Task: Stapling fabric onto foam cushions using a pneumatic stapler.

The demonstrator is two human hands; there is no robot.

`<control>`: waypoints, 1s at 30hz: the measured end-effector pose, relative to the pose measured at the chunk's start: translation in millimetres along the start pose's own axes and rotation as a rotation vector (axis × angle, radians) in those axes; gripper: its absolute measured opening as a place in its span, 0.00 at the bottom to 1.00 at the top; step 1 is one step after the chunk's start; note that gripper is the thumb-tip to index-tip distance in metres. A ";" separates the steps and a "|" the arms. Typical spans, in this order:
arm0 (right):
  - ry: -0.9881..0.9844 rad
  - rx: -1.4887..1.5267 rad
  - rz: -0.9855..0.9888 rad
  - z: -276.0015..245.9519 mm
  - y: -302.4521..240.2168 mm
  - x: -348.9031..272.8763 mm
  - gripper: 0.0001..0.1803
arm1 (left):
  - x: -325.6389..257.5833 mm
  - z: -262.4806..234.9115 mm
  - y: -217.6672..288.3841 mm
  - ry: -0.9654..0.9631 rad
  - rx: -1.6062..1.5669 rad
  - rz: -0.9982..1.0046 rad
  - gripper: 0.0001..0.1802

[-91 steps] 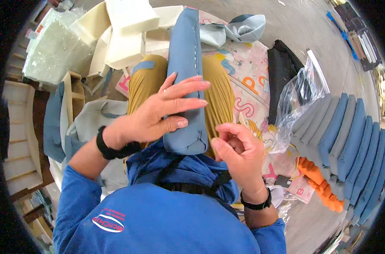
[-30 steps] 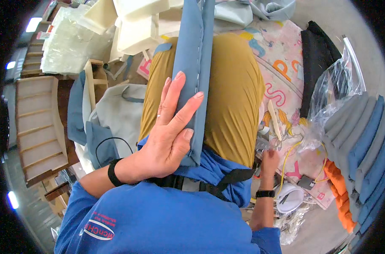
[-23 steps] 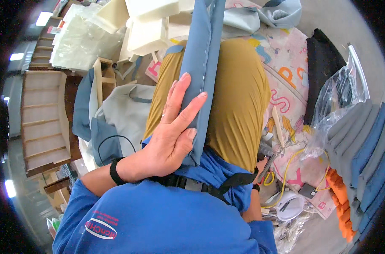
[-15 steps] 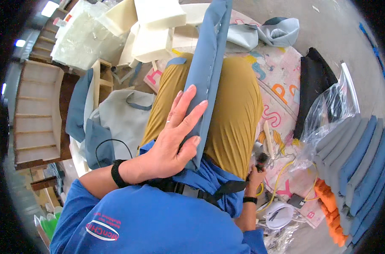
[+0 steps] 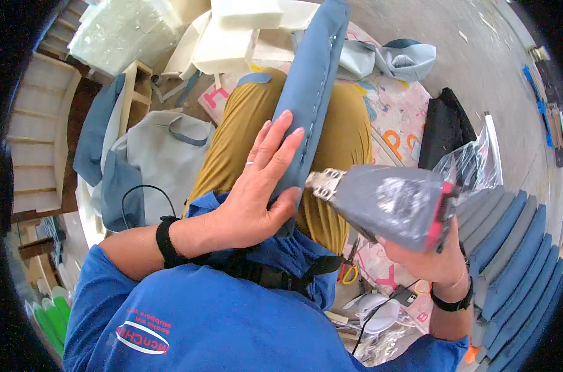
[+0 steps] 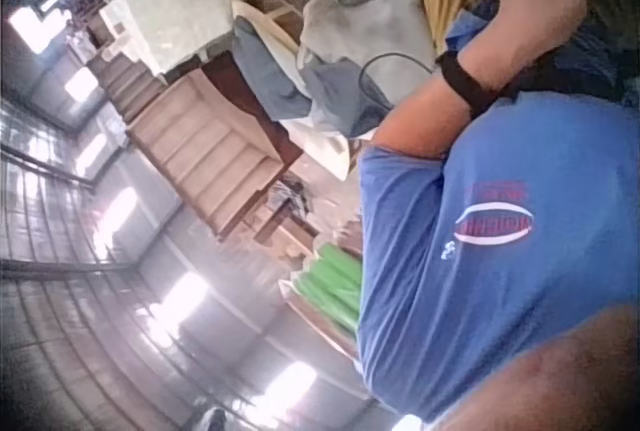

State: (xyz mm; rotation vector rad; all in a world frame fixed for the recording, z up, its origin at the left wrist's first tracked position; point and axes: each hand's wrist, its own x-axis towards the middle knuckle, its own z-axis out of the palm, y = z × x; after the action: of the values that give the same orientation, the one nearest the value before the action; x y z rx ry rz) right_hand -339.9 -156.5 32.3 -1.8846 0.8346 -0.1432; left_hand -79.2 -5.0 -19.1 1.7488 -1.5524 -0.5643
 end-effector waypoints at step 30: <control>-0.242 -0.379 -0.464 -29.9 -13.8 39.8 0.46 | 1.0 3.1 -0.4 0.020 -0.031 -0.028 0.46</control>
State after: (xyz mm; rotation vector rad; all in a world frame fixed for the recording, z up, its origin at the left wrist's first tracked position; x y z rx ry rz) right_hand -316.7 -200.1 47.6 -2.3746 0.2583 -0.0389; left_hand -81.0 -6.7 -21.3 1.7500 -1.5000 -0.5796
